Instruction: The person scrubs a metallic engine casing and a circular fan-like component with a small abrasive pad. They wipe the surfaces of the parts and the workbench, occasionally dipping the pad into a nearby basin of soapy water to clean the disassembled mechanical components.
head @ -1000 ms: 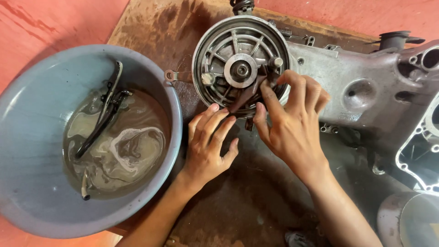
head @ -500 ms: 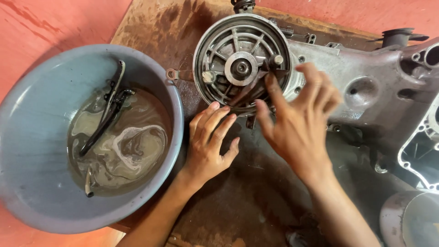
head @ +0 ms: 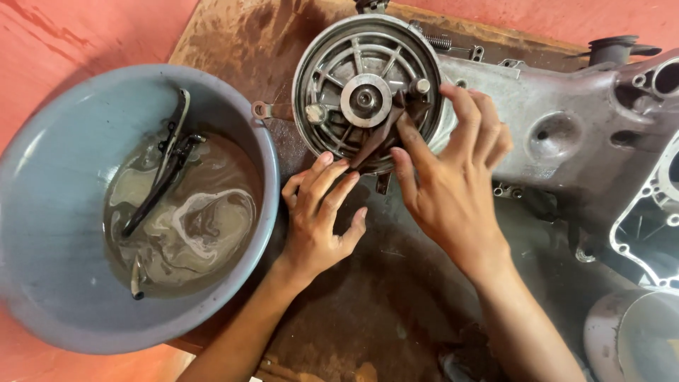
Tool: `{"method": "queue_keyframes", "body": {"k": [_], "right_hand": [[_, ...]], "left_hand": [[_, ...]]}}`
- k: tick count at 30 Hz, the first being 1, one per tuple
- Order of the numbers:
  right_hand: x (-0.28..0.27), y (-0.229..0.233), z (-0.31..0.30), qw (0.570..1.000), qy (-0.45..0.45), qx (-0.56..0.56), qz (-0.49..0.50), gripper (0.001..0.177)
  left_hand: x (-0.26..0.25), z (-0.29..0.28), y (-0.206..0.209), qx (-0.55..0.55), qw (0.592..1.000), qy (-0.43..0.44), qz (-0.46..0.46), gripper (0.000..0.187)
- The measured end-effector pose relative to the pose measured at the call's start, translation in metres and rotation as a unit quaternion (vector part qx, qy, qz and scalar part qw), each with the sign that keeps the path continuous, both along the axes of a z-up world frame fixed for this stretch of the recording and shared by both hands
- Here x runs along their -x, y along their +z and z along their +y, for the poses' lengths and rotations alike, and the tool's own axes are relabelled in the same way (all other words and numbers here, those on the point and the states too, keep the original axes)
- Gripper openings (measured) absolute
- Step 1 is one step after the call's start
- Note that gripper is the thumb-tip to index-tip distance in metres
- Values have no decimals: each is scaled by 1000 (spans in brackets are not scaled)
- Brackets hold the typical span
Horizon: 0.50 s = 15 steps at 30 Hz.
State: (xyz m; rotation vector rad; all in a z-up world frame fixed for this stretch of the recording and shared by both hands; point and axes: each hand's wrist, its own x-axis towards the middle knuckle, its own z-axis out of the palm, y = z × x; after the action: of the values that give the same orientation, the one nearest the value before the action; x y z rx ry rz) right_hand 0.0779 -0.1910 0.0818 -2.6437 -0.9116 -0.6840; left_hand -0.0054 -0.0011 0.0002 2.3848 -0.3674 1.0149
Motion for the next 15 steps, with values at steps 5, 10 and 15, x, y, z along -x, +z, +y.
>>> {"method": "queue_keyframes", "body": {"k": [5,10,15], "right_hand": [[2,3,-2,999,-21,30,-26,32],[-5,-8,4,1000,-6,-28,-9,38],[-1,18,-4,1000,20,13,12,39]], "left_hand": [[-1,3,1,0,1000,-7,0,58],[4,2,6,5,1000,-13,10,55],[6,2,10,13,1000,-11,20,40]]}}
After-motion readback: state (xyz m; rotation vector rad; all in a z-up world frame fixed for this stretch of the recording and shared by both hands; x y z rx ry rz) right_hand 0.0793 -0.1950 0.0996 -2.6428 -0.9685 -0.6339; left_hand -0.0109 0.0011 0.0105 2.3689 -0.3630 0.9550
